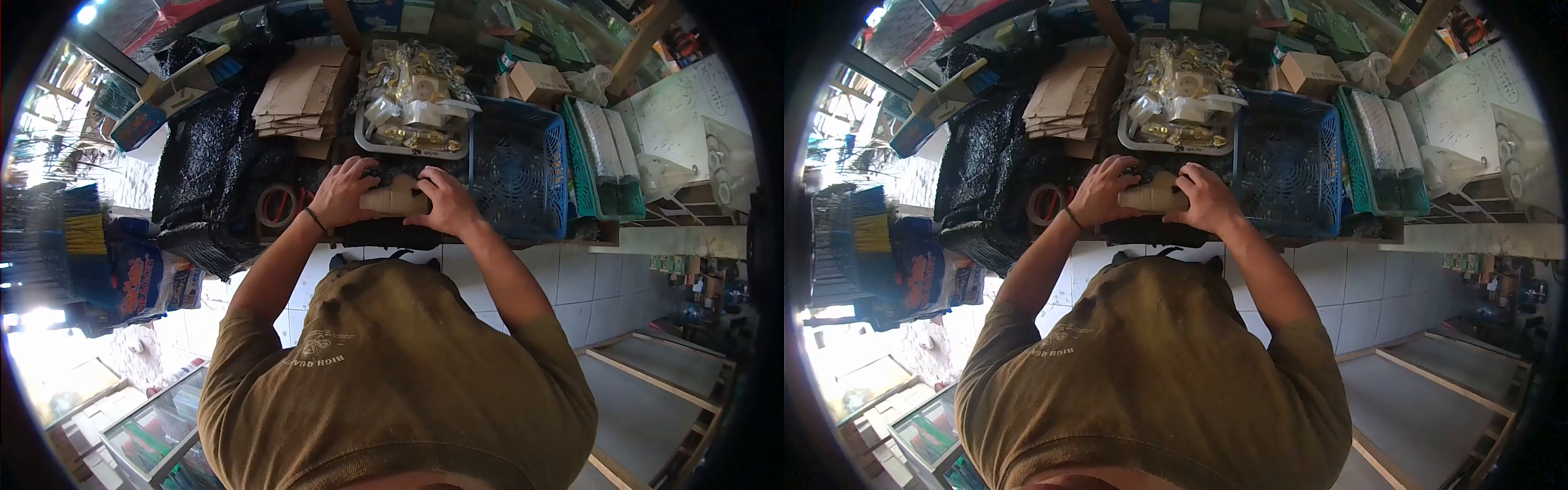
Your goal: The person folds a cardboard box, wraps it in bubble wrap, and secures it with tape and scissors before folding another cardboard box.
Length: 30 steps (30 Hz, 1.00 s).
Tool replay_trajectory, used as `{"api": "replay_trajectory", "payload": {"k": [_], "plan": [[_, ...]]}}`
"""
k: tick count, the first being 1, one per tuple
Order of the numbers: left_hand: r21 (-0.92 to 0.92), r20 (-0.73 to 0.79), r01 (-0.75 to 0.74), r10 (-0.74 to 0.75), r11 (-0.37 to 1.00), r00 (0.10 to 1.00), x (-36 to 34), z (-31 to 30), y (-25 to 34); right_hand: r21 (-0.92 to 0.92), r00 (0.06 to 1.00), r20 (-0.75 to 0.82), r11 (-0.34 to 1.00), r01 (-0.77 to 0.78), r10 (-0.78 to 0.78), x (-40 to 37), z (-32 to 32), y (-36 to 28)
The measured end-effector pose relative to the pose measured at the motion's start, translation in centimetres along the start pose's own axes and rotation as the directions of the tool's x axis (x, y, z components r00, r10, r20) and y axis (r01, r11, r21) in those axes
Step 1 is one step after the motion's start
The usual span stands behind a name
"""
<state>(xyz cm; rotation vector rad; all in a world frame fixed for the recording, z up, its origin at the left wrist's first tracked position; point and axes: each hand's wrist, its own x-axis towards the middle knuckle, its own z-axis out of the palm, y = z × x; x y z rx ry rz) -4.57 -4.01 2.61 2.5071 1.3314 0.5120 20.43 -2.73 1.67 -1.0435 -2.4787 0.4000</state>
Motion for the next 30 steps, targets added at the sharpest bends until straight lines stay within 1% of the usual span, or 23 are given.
{"api": "replay_trajectory", "payload": {"k": [1, 2, 3, 5, 7, 8, 9, 11, 12, 14, 18, 19, 20, 21, 22, 23, 25, 27, 29, 30], "plan": [[0.0, -0.013, -0.039, 0.039, 0.999, 0.999, 0.2, 0.2, -0.3, 0.005, 0.998, 0.062, 0.999, -0.033, 0.033, 0.1, -0.1, -0.2], [0.0, -0.026, -0.078, 0.078, 0.997, 0.997, 0.3, 0.4, -0.6, 0.007, 0.997, 0.063, 0.999, -0.037, 0.037, 0.1, -0.1, -0.3], [-0.002, -0.023, -0.079, 0.079, 0.997, 0.997, 0.5, 0.5, -0.6, -0.007, 0.996, 0.078, 0.999, -0.046, 0.046, 0.2, -0.1, -0.3], [-0.053, 0.055, -0.046, 0.049, 0.998, 0.997, 0.8, 0.5, -0.8, -0.022, 0.994, 0.091, 0.998, -0.054, 0.056, 0.7, -0.2, -0.4], [-0.083, 0.071, -0.033, 0.039, 0.996, 0.997, 1.0, 0.5, -0.7, -0.062, 0.98, 0.174, 0.995, -0.084, 0.093, 1.4, -0.4, -0.5], [-0.114, 0.086, -0.018, 0.028, 0.993, 0.996, 1.1, 0.6, -0.7, -0.062, 0.98, 0.174, 0.994, -0.085, 0.095, 1.6, -0.4, -0.5], [-0.114, 0.086, -0.019, 0.029, 0.993, 0.996, 1.0, 0.7, -0.8, -0.039, 0.976, 0.196, 0.996, -0.085, 0.091, 1.8, -0.5, -0.5], [-0.126, 0.041, -0.075, 0.081, 0.989, 0.996, 0.8, 1.1, -1.2, -0.017, 0.972, 0.216, 0.996, -0.086, 0.088, 1.9, -0.4, -0.5], [-0.127, 0.041, -0.076, 0.082, 0.989, 0.996, 0.8, 1.1, -1.2, -0.029, 0.979, 0.189, 0.997, -0.071, 0.075, 1.8, -0.3, -0.5], [-0.038, -0.052, -0.143, 0.141, 0.989, 0.989, 0.4, 1.1, -0.9, -0.042, 0.984, 0.165, 0.998, -0.056, 0.063, 1.5, -0.2, -0.6], [-0.013, -0.108, -0.131, 0.129, 0.991, 0.986, 0.1, 1.2, -0.5, -0.081, 0.996, 0.089, 0.996, -0.02, 0.027, 1.5, -0.1, -0.9], [0.002, -0.149, -0.134, 0.133, 0.991, 0.98, 0.1, 1.6, -0.5, -0.102, 0.998, 0.055, 0.995, -0.002, 0.008, 1.5, 0.0, -0.8], [0.018, -0.19, -0.137, 0.138, 0.99, 0.972, 0.1, 2.0, -0.5, -0.103, 0.998, 0.056, 0.995, -0.002, 0.008, 1.4, 0.2, -0.7], [0.016, -0.189, -0.137, 0.138, 0.99, 0.972, -0.1, 2.3, -0.5, -0.128, 1.0, 0.02, 0.992, 0.02, -0.018, 1.2, 0.5, -0.5], [0.047, -0.217, -0.136, 0.143, 0.99, 0.966, -0.2, 2.6, -0.4, -0.153, 0.999, -0.015, 0.987, 0.043, -0.045, 1.1, 0.8, -0.3], [0.077, -0.244, -0.134, 0.149, 0.988, 0.958, -0.5, 2.8, -0.4, -0.153, 0.999, -0.015, 0.987, 0.043, -0.045, 0.8, 1.2, -0.2], [0.085, -0.258, -0.116, 0.134, 0.99, 0.957, -1.4, 3.4, -0.1, -0.174, 0.995, -0.063, 0.983, 0.063, -0.075, 0.1, 1.7, -0.6], [0.091, -0.271, -0.099, 0.121, 0.991, 0.955, -2.4, 4.1, 0.3, -0.183, 0.995, -0.071, 0.981, 0.057, -0.071, -0.5, 2.2, -1.0], [0.114, -0.352, -0.116, 0.15, 0.987, 0.924, -3.2, 4.7, 0.6, -0.192, 0.995, -0.081, 0.98, 0.047, -0.064, -1.4, 2.8, -1.3], [0.107, -0.379, -0.089, 0.123, 0.99, 0.917, -3.6, 4.7, 1.3, -0.204, 0.99, -0.108, 0.977, 0.063, -0.086, -1.9, 3.2, -1.3]]}}
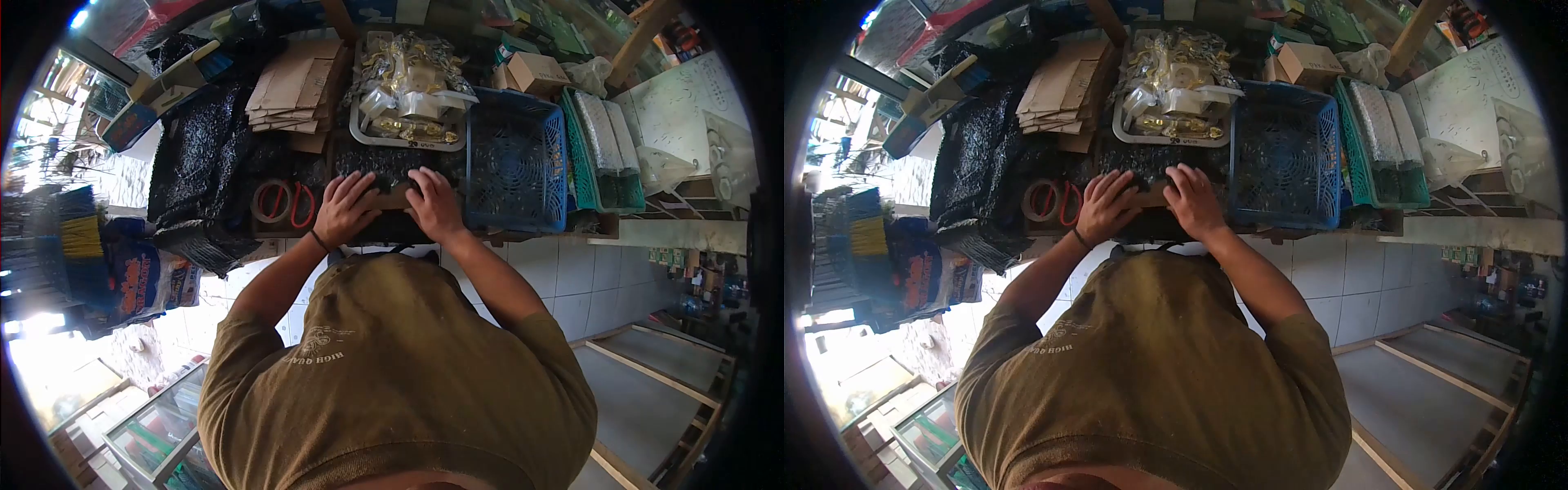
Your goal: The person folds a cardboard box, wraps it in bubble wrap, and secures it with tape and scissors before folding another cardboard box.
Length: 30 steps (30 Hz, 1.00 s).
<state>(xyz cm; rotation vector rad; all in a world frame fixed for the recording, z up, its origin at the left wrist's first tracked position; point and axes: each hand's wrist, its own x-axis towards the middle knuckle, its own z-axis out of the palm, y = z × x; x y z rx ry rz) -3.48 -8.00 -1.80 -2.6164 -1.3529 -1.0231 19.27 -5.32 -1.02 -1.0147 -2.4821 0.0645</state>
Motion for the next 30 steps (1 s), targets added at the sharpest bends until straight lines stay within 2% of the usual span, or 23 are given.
{"api": "replay_trajectory", "payload": {"k": [3, 5, 7, 9, 13, 15, 18, 21, 23, 25, 26, 28, 29, 30], "plan": [[0.043, 0.026, -0.069, 0.068, 0.997, 0.997, -1.8, -0.2, -0.1, 0.036, 1.0, -0.027, 0.999, -0.003, 0.004, -1.9, 0.7, -1.0], [-0.006, 0.001, -0.046, 0.046, 0.999, 0.999, -2.6, -0.2, 0.7, 0.032, 0.998, -0.052, 0.999, -0.018, 0.019, -3.3, 1.0, -2.0], [-0.031, 0.002, -0.095, 0.095, 0.995, 0.996, -4.2, 0.4, 0.7, 0.045, 0.999, -0.04, 0.999, -0.01, 0.012, -4.7, 1.6, -2.5], [-0.052, -0.006, -0.075, 0.075, 0.996, 0.997, -4.8, 0.6, 0.7, 0.018, 0.997, -0.06, 0.999, 0.046, -0.045, -5.4, 1.7, -2.8], [-0.086, -0.035, -0.082, 0.079, 0.993, 0.996, -4.2, 0.1, 0.8, 0.105, 0.993, -0.111, 0.994, -0.023, 0.035, -4.8, 0.7, -3.4], [-0.09, -0.051, -0.084, 0.079, 0.992, 0.996, -3.8, -0.1, 0.8, 0.089, 0.989, -0.136, 0.995, -0.041, 0.053, -4.3, 0.3, -3.6], [-0.113, -0.046, -0.023, 0.018, 0.993, 0.999, -3.2, -0.3, 1.1, 0.099, 0.98, -0.173, 0.992, -0.084, 0.1, -3.6, -0.4, -3.8], [-0.159, -0.031, 0.003, -0.008, 0.987, 1.0, -2.6, -0.4, 1.3, 0.113, 0.971, -0.185, 0.985, -0.132, 0.152, -2.9, -0.5, -3.9], [-0.207, 0.064, 0.019, -0.006, 0.978, 0.998, -2.0, -0.8, 1.2, 0.104, 0.968, -0.184, 0.983, -0.15, 0.168, -2.3, -0.7, -3.8], [-0.227, 0.09, 0.014, 0.007, 0.974, 0.996, -1.1, -1.4, 0.8, 0.184, 0.974, -0.048, 0.961, -0.208, 0.22, -1.1, -1.5, -3.6], [-0.252, 0.119, 0.008, 0.023, 0.968, 0.993, -0.7, -1.5, 0.6, 0.184, 0.975, -0.049, 0.962, -0.203, 0.216, -0.7, -1.6, -3.3], [-0.305, 0.166, 0.042, 0.009, 0.951, 0.986, -0.6, -0.9, -0.3, 0.241, 0.981, 0.119, 0.954, -0.175, 0.15, 0.0, -2.0, -2.4], [-0.359, 0.214, 0.079, 0.0, 0.93, 0.977, -0.6, -0.7, -0.6, 0.238, 0.982, 0.118, 0.956, -0.173, 0.148, 0.4, -2.2, -2.1], [-0.358, 0.211, 0.077, 0.001, 0.93, 0.977, -0.1, -1.0, -0.5, 0.257, 0.969, 0.2, 0.947, -0.194, 0.145, 0.7, -2.5, -1.8]]}}
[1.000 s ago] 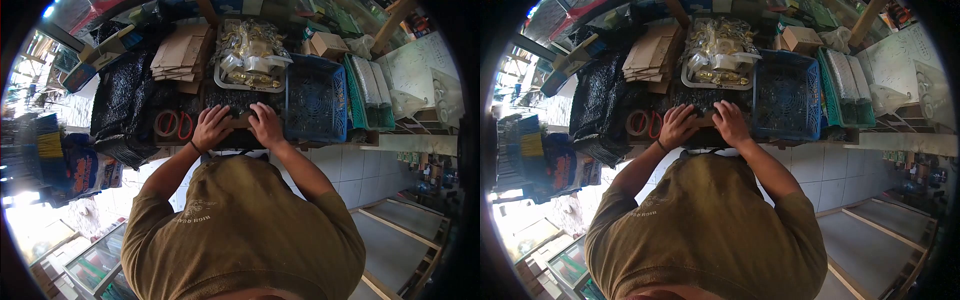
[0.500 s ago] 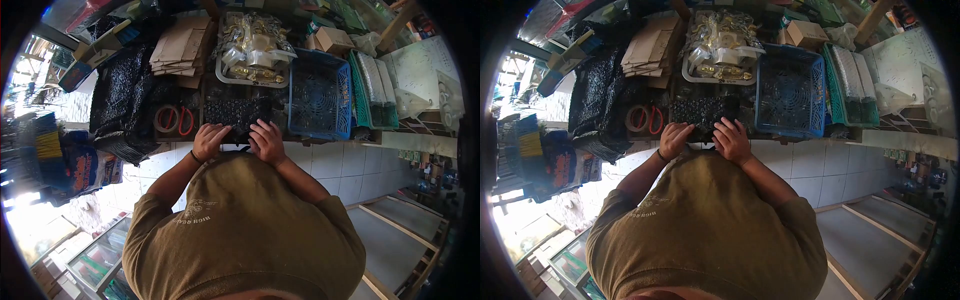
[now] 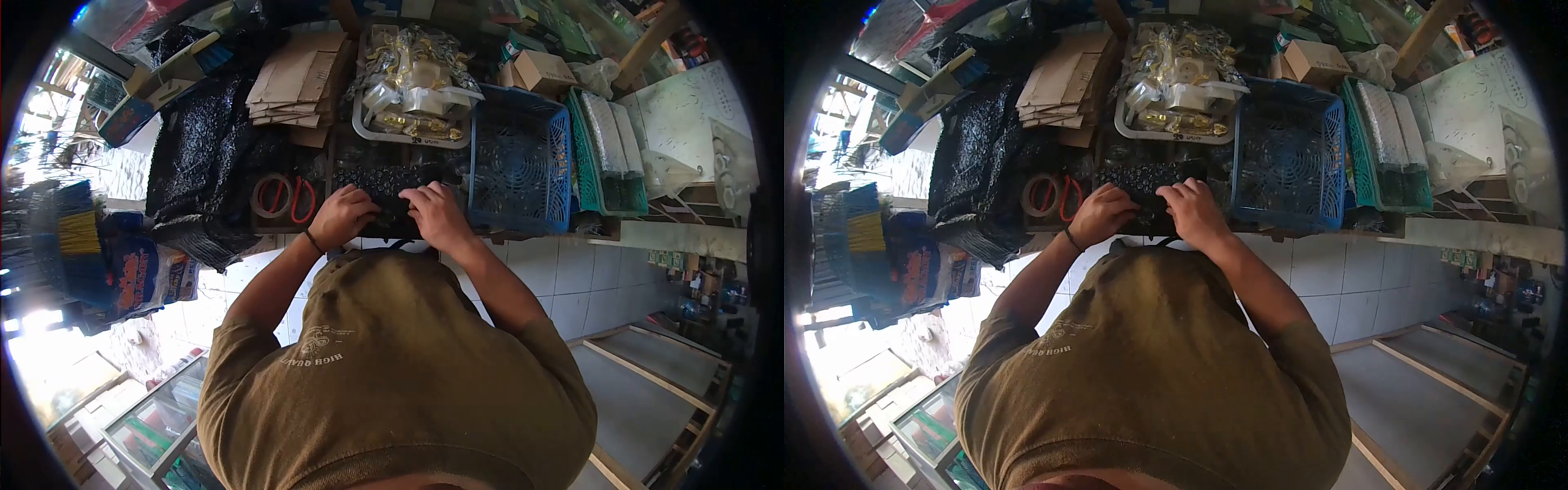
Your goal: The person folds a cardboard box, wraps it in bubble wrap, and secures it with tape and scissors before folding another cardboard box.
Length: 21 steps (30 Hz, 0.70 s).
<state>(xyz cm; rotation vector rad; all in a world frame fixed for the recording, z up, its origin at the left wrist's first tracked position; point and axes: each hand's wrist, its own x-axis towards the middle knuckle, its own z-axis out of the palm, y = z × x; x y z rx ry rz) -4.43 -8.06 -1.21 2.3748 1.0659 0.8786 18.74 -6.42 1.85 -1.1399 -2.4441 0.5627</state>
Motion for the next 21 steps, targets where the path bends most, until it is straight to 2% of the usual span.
{"api": "replay_trajectory", "payload": {"k": [1, 2, 3, 5, 7, 8, 9, 11, 12, 14, 15, 17, 21], "plan": [[0.083, 0.058, 0.053, -0.058, 0.995, 0.997, 0.6, -0.8, 0.6, 0.023, 0.997, 0.08, 1.0, -0.021, 0.019, 0.3, -0.3, 0.2], [0.168, 0.11, 0.102, -0.121, 0.98, 0.987, 1.2, -1.5, 1.0, 0.021, 0.997, 0.078, 1.0, -0.02, 0.018, 0.6, -0.6, 0.3], [0.17, 0.109, 0.1, -0.12, 0.98, 0.987, 1.8, -1.8, 1.3, 0.059, 0.995, 0.096, 0.998, -0.03, 0.024, 1.0, -0.8, 0.5], [0.202, 0.016, 0.197, -0.204, 0.959, 0.979, 3.1, -2.3, 1.4, 0.099, 0.993, 0.112, 0.994, -0.041, 0.03, 1.6, -1.3, 1.0], [0.226, 0.046, 0.195, -0.21, 0.955, 0.977, 3.6, -2.6, 0.4, -0.001, 0.979, 0.205, 1.0, -0.018, 0.018, 2.3, -1.8, 1.3], [0.218, 0.15, 0.201, -0.236, 0.955, 0.96, 3.8, -2.5, -0.4, -0.022, 0.962, 0.271, 0.999, -0.038, 0.043, 2.8, -2.2, 1.5], [0.211, 0.251, 0.208, -0.258, 0.955, 0.933, 4.1, -2.7, -0.6, -0.023, 0.962, 0.271, 0.999, -0.037, 0.042, 2.9, -2.5, 1.4], [0.202, 0.303, 0.239, -0.293, 0.95, 0.907, 4.7, -2.9, -0.8, -0.124, 0.985, 0.143, 0.985, 0.119, -0.101, 3.1, -2.9, 1.5], [0.193, 0.357, 0.27, -0.324, 0.943, 0.876, 5.1, -3.0, -0.7, -0.126, 0.985, 0.142, 0.985, 0.118, -0.1, 3.1, -2.8, 1.7], [0.189, 0.315, 0.23, -0.28, 0.955, 0.907, 5.2, -2.5, -0.8, -0.091, 0.979, 0.204, 0.996, -0.009, 0.028, 3.2, -2.6, 2.0], [0.187, 0.271, 0.191, -0.238, 0.964, 0.933, 5.3, -2.3, -0.8, -0.092, 0.979, 0.202, 0.996, -0.011, 0.03, 3.2, -2.7, 1.9], [0.203, 0.237, 0.162, -0.209, 0.966, 0.949, 5.4, -1.9, -0.7, -0.195, 0.947, 0.301, 0.979, -0.057, 0.115, 3.2, -2.9, 1.7], [0.246, 0.14, 0.131, -0.169, 0.96, 0.976, 5.4, -1.8, 0.0, -0.265, 0.975, 0.212, 0.964, -0.003, 0.061, 2.8, -2.9, 1.7]]}}
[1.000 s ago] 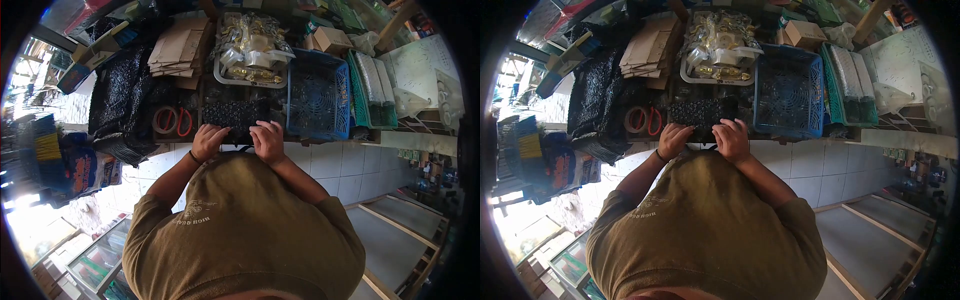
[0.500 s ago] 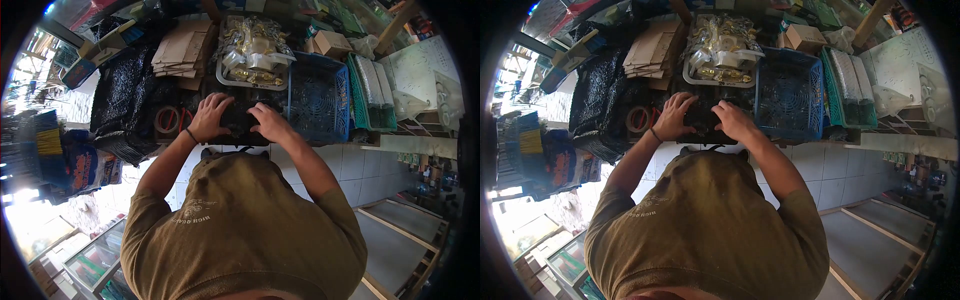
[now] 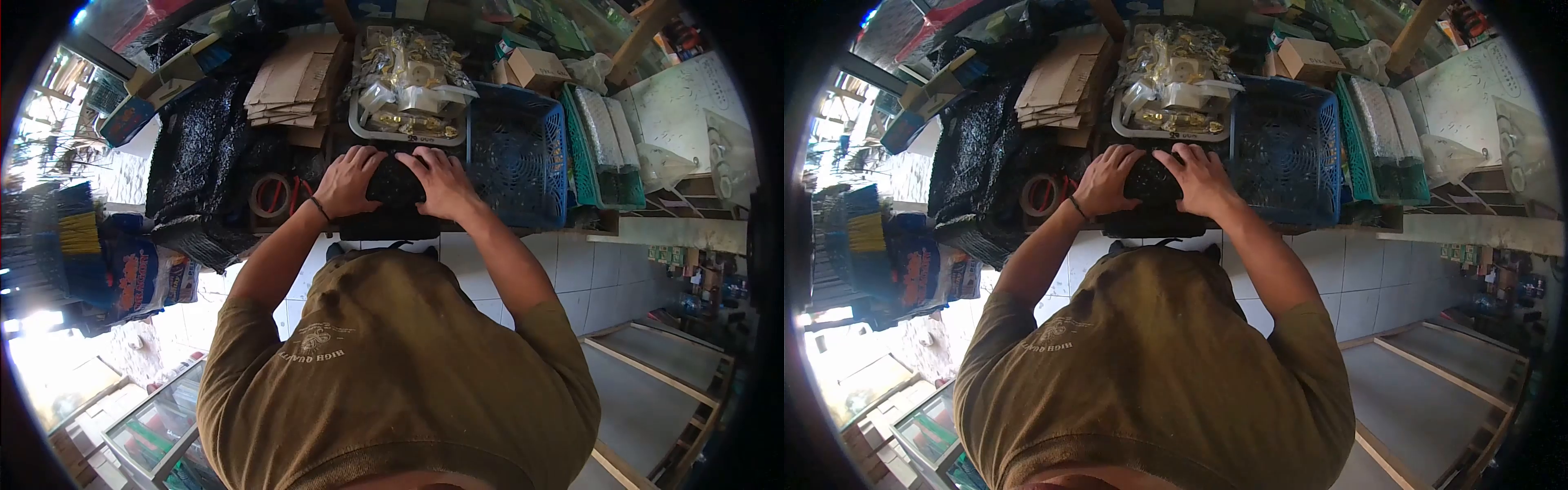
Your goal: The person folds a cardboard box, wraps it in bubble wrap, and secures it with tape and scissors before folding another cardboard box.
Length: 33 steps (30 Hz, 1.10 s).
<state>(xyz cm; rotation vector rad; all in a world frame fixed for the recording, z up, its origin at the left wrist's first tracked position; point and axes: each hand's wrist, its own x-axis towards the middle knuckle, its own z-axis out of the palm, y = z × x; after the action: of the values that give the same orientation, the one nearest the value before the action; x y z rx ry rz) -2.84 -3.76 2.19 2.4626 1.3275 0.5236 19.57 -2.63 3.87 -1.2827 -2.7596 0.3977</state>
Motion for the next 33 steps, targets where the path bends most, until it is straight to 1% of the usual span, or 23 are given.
{"api": "replay_trajectory", "payload": {"k": [1, 2, 3, 7, 9, 11, 15, 17, 18, 20, 21, 22, 23, 24, 26, 28, 30, 31, 33], "plan": [[-0.001, 0.0, -0.001, 0.001, 1.0, 1.0, 0.0, 0.1, 0.0, -0.033, 0.998, -0.064, 0.999, -0.003, 0.001, 0.0, 0.5, 0.1], [0.031, -0.046, -0.035, 0.036, 0.999, 0.998, -0.1, 0.4, -0.1, -0.065, 0.992, -0.128, 0.998, -0.007, -0.001, -0.1, 0.9, 0.1], [0.065, -0.091, -0.066, 0.072, 0.996, 0.993, -0.2, 0.6, -0.2, -0.065, 0.992, -0.128, 0.998, -0.006, -0.002, -0.1, 1.2, 0.1], [0.081, -0.104, -0.079, 0.087, 0.994, 0.991, -0.7, 1.7, -0.7, -0.089, 0.983, -0.185, 0.996, -0.024, 0.007, -0.5, 2.4, 0.3], [0.144, -0.086, -0.088, 0.101, 0.986, 0.991, -1.0, 2.0, -1.1, -0.094, 0.978, -0.208, 0.995, -0.024, 0.004, -0.6, 3.0, 0.5], [0.144, -0.099, -0.086, 0.101, 0.986, 0.99, -1.3, 2.2, -1.4, -0.088, 0.967, -0.256, 0.996, -0.015, -0.008, -0.6, 3.5, 0.6], [0.171, -0.144, -0.08, 0.105, 0.982, 0.984, -1.7, 2.8, -1.8, -0.089, 0.955, -0.295, 0.996, -0.012, -0.015, -0.8, 4.5, 0.7], [0.17, -0.159, -0.08, 0.107, 0.982, 0.981, -2.0, 3.0, -2.0, -0.131, 0.938, -0.346, 0.991, -0.014, -0.033, -1.0, 4.9, 0.6], [0.169, -0.174, -0.079, 0.108, 0.983, 0.979, -2.2, 3.2, -2.1, -0.13, 0.937, -0.347, 0.991, -0.014, -0.032, -1.2, 5.4, 0.6], [0.204, -0.183, -0.054, 0.092, 0.977, 0.979, -2.7, 3.9, -2.1, -0.162, 0.881, -0.471, 0.986, -0.046, -0.037, -1.3, 6.6, 0.5], [0.238, -0.196, -0.029, 0.077, 0.971, 0.978, -2.9, 4.4, -2.2, -0.162, 0.88, -0.474, 0.986, -0.045, -0.037, -1.4, 7.2, 0.4], [0.24, -0.196, -0.03, 0.079, 0.97, 0.977, -3.2, 4.9, -2.3, -0.18, 0.854, -0.518, 0.982, -0.059, -0.043, -1.6, 7.8, 0.2], [0.25, -0.261, -0.016, 0.084, 0.968, 0.962, -3.5, 5.5, -2.3, -0.196, 0.827, -0.56, 0.978, -0.074, -0.049, -1.8, 8.4, 0.2], [0.259, -0.322, -0.001, 0.088, 0.966, 0.942, -3.7, 6.0, -2.4, -0.195, 0.827, -0.56, 0.978, -0.076, -0.048, -2.0, 8.7, 0.0], [0.236, -0.348, -0.002, 0.087, 0.972, 0.933, -4.1, 6.8, -2.7, -0.172, 0.812, -0.58, 0.984, -0.048, -0.062, -2.3, 9.3, -0.2], [0.213, -0.374, -0.001, 0.082, 0.977, 0.924, -4.5, 7.5, -3.1, -0.165, 0.82, -0.566, 0.986, -0.022, -0.077, -2.6, 9.7, -0.3], [0.143, -0.467, -0.004, 0.071, 0.99, 0.881, -4.9, 8.2, -3.5, -0.162, 0.827, -0.554, 0.987, 0.008, -0.097, -3.0, 9.9, -0.2], [0.143, -0.468, -0.003, 0.07, 0.99, 0.881, -5.2, 8.6, -3.7, -0.174, 0.83, -0.547, 0.985, 0.012, -0.107, -3.3, 10.1, -0.3], [-0.001, -0.512, 0.014, -0.012, 1.0, 0.859, -5.6, 9.0, -3.8, -0.186, 0.834, -0.54, 0.982, 0.016, -0.115, -3.8, 10.4, -0.2]]}}
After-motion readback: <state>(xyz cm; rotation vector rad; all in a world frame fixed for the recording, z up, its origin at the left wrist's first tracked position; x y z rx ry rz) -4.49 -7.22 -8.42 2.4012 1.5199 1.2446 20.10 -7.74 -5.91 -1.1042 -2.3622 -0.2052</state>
